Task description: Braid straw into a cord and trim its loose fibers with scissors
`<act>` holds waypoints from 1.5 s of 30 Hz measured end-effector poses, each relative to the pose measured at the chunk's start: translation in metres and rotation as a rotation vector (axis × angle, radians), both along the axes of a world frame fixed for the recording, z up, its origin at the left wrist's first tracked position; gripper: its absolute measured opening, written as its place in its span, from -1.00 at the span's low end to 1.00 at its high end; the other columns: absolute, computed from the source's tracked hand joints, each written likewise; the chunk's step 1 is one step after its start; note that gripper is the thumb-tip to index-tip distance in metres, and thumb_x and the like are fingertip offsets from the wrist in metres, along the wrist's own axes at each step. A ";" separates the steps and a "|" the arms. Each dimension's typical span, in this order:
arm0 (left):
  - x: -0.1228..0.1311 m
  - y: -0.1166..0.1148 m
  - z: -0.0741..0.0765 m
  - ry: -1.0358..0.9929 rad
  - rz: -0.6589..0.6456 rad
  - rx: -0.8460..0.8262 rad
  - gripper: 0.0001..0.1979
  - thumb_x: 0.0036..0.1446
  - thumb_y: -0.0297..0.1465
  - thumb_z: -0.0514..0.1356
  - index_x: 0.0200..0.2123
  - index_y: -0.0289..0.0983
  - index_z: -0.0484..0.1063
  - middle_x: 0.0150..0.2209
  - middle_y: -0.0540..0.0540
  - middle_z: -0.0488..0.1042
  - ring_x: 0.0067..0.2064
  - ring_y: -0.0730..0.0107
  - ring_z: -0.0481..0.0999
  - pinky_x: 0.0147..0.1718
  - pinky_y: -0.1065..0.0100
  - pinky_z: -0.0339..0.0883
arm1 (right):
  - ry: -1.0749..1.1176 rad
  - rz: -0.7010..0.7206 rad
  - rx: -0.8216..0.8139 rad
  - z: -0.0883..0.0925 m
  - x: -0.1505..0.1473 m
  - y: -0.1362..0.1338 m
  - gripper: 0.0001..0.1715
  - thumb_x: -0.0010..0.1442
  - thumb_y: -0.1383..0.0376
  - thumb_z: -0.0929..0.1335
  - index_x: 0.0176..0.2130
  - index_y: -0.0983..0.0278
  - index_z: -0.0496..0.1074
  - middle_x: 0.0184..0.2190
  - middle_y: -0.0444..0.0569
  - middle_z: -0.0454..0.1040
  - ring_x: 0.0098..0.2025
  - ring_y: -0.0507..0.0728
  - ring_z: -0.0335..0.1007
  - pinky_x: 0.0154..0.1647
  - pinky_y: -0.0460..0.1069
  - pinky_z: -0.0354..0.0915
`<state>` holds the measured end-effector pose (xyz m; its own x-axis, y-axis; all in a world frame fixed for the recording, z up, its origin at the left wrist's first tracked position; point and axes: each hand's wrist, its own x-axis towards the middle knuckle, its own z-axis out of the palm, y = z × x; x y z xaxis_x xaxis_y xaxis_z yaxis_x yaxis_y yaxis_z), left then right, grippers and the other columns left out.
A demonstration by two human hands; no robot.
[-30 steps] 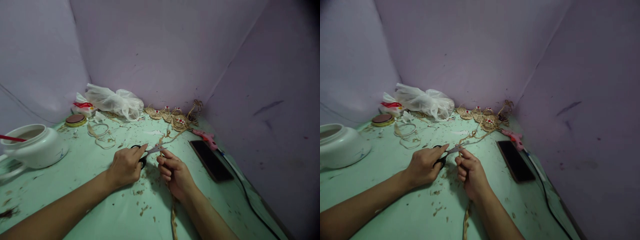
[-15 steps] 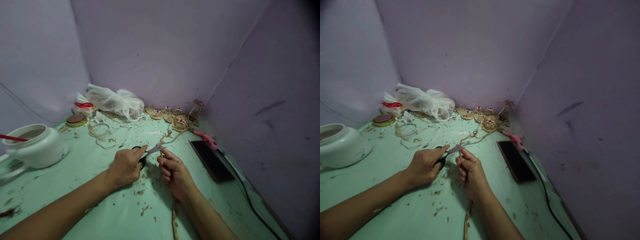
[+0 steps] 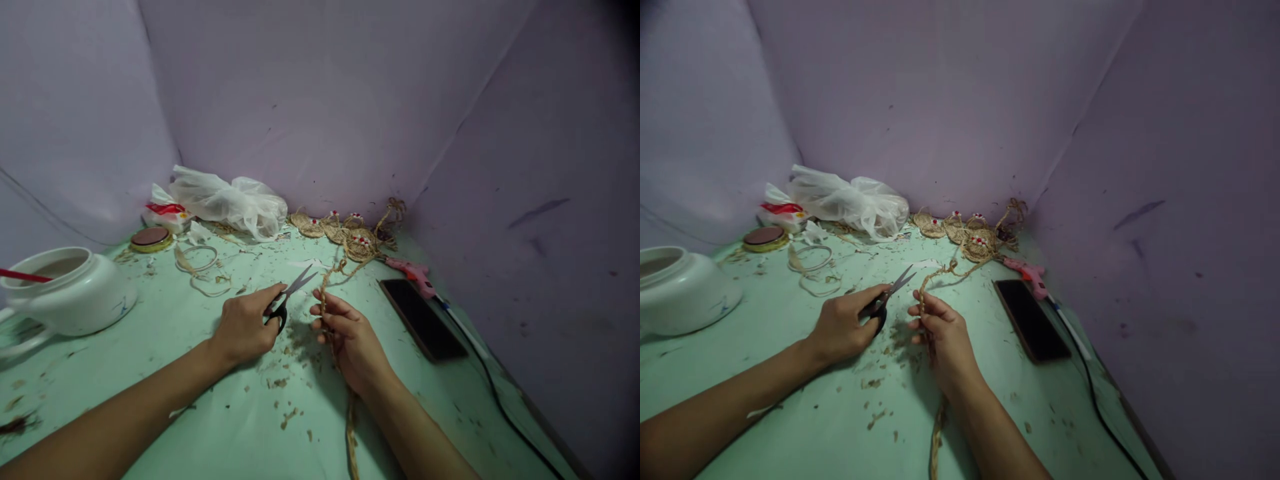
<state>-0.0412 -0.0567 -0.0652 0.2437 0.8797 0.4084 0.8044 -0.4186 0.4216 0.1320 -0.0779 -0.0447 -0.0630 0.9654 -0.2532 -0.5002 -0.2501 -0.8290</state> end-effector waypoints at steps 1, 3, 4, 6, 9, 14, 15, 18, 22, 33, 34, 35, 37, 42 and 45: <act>0.000 0.000 -0.001 0.014 -0.004 0.008 -0.53 -0.10 -0.43 0.05 -0.03 -0.18 0.31 -0.14 0.01 0.48 -0.20 0.35 0.48 -0.24 0.37 0.32 | -0.007 -0.023 -0.004 -0.001 0.000 0.001 -0.67 -0.22 0.46 0.36 -0.33 0.33 0.49 -0.42 -0.05 0.45 -0.47 -0.01 0.33 -0.57 -0.15 0.24; 0.000 0.000 -0.002 0.039 -0.015 0.024 -0.53 -0.10 -0.43 0.05 -0.03 -0.19 0.31 -0.14 -0.01 0.48 -0.18 0.33 0.48 -0.23 0.37 0.32 | 0.011 -0.053 0.003 -0.001 0.000 0.002 -0.73 -0.25 0.46 0.37 -0.41 0.35 0.50 -0.41 -0.02 0.46 -0.43 0.01 0.34 -0.51 -0.13 0.26; 0.000 0.000 -0.003 0.049 -0.019 0.030 -0.53 -0.10 -0.42 0.05 -0.03 -0.20 0.31 -0.14 -0.01 0.48 -0.18 0.33 0.48 -0.23 0.36 0.32 | 0.032 -0.059 0.015 -0.001 0.000 0.002 -0.77 -0.24 0.43 0.37 -0.43 0.36 0.50 -0.43 -0.03 0.45 -0.46 -0.01 0.32 -0.54 -0.15 0.24; 0.001 0.000 -0.004 0.063 -0.021 0.035 -0.52 -0.10 -0.43 0.05 -0.02 -0.19 0.30 -0.14 -0.01 0.48 -0.18 0.33 0.48 -0.23 0.36 0.33 | 0.059 -0.063 0.039 0.000 0.001 0.003 -0.80 -0.19 0.35 0.38 -0.44 0.38 0.50 -0.49 -0.05 0.43 -0.56 -0.07 0.24 -0.66 -0.19 0.12; 0.001 -0.001 -0.005 0.080 -0.031 0.066 -0.51 -0.10 -0.43 0.05 -0.01 -0.19 0.29 -0.12 -0.02 0.47 -0.16 0.32 0.46 -0.21 0.34 0.32 | 0.008 -0.132 0.051 0.001 0.003 0.003 -0.75 -0.19 0.28 0.42 -0.41 0.37 0.50 -0.54 -0.10 0.39 -0.64 -0.11 0.14 -0.72 -0.19 0.01; 0.002 -0.005 -0.003 0.239 -0.087 0.119 -0.49 -0.11 -0.44 0.05 0.01 -0.22 0.27 -0.25 -0.07 0.49 -0.25 0.22 0.46 -0.30 0.25 0.31 | -0.076 -0.218 0.055 -0.002 0.003 0.004 -0.65 -0.25 0.30 0.45 -0.34 0.33 0.50 -0.57 -0.16 0.38 -0.63 -0.09 0.16 -0.67 -0.16 0.06; 0.002 -0.005 -0.003 0.271 -0.094 0.122 -0.49 -0.11 -0.44 0.05 0.01 -0.23 0.27 -0.30 -0.07 0.48 -0.29 0.21 0.46 -0.33 0.24 0.30 | -0.086 -0.218 0.061 -0.003 0.003 0.004 -0.64 -0.25 0.29 0.45 -0.33 0.32 0.50 -0.57 -0.16 0.38 -0.63 -0.09 0.17 -0.66 -0.16 0.06; 0.003 -0.006 -0.004 0.315 -0.102 0.121 -0.47 -0.09 -0.44 0.04 0.04 -0.25 0.24 -0.34 -0.07 0.46 -0.33 0.22 0.44 -0.37 0.24 0.29 | -0.106 -0.215 0.070 -0.004 0.003 0.005 -0.63 -0.25 0.30 0.45 -0.32 0.31 0.50 -0.56 -0.16 0.39 -0.62 -0.09 0.17 -0.65 -0.15 0.07; 0.004 -0.004 -0.005 0.308 -0.104 0.107 -0.48 -0.07 -0.47 0.02 0.04 -0.23 0.23 -0.33 -0.05 0.46 -0.33 0.25 0.45 -0.38 0.28 0.28 | -0.107 -0.203 0.069 -0.005 0.003 0.005 -0.62 -0.24 0.30 0.45 -0.31 0.31 0.50 -0.55 -0.17 0.39 -0.63 -0.10 0.17 -0.65 -0.15 0.07; 0.002 0.000 -0.009 0.338 -0.103 0.152 -0.48 -0.02 -0.52 -0.01 0.08 -0.24 0.20 -0.37 -0.03 0.49 -0.39 0.29 0.47 -0.43 0.31 0.27 | -0.151 -0.222 0.089 -0.005 0.002 0.004 -0.66 -0.23 0.32 0.44 -0.32 0.31 0.51 -0.57 -0.17 0.38 -0.64 -0.09 0.15 -0.66 -0.13 0.05; 0.002 0.000 -0.008 0.333 -0.107 0.148 -0.48 -0.02 -0.52 -0.02 0.08 -0.25 0.20 -0.37 -0.04 0.50 -0.38 0.28 0.47 -0.43 0.31 0.28 | -0.148 -0.218 0.090 -0.005 0.002 0.005 -0.65 -0.23 0.31 0.44 -0.32 0.31 0.50 -0.56 -0.17 0.38 -0.64 -0.09 0.15 -0.66 -0.13 0.05; 0.001 0.000 -0.008 0.326 -0.108 0.143 -0.49 -0.02 -0.52 -0.02 0.07 -0.25 0.21 -0.36 -0.04 0.50 -0.37 0.27 0.48 -0.42 0.30 0.29 | -0.146 -0.214 0.090 -0.005 0.002 0.005 -0.65 -0.23 0.31 0.44 -0.32 0.31 0.50 -0.56 -0.16 0.39 -0.64 -0.09 0.15 -0.66 -0.13 0.05; 0.001 0.000 -0.006 0.292 -0.102 0.122 -0.50 -0.03 -0.50 -0.01 0.05 -0.24 0.24 -0.32 -0.04 0.52 -0.35 0.26 0.49 -0.40 0.29 0.30 | -0.146 -0.203 0.085 -0.005 0.002 0.005 -0.64 -0.23 0.31 0.44 -0.32 0.31 0.50 -0.57 -0.16 0.38 -0.64 -0.09 0.16 -0.66 -0.14 0.05; 0.001 -0.002 -0.002 0.085 -0.002 -0.002 -0.54 -0.05 -0.46 0.02 -0.02 -0.16 0.31 -0.18 0.02 0.51 -0.20 0.31 0.49 -0.27 0.36 0.31 | -0.163 -0.199 0.091 -0.006 0.003 0.005 -0.65 -0.19 0.26 0.42 -0.30 0.32 0.47 -0.54 -0.15 0.39 -0.62 -0.09 0.19 -0.64 -0.15 0.10; 0.003 -0.002 0.000 0.024 0.086 -0.066 -0.55 -0.05 -0.42 0.02 -0.02 -0.12 0.32 -0.17 0.04 0.50 -0.20 0.32 0.49 -0.25 0.36 0.31 | -0.241 -0.223 0.145 -0.008 0.004 0.006 -0.60 -0.20 0.28 0.43 -0.28 0.32 0.43 -0.54 -0.17 0.38 -0.59 -0.06 0.22 -0.61 -0.14 0.18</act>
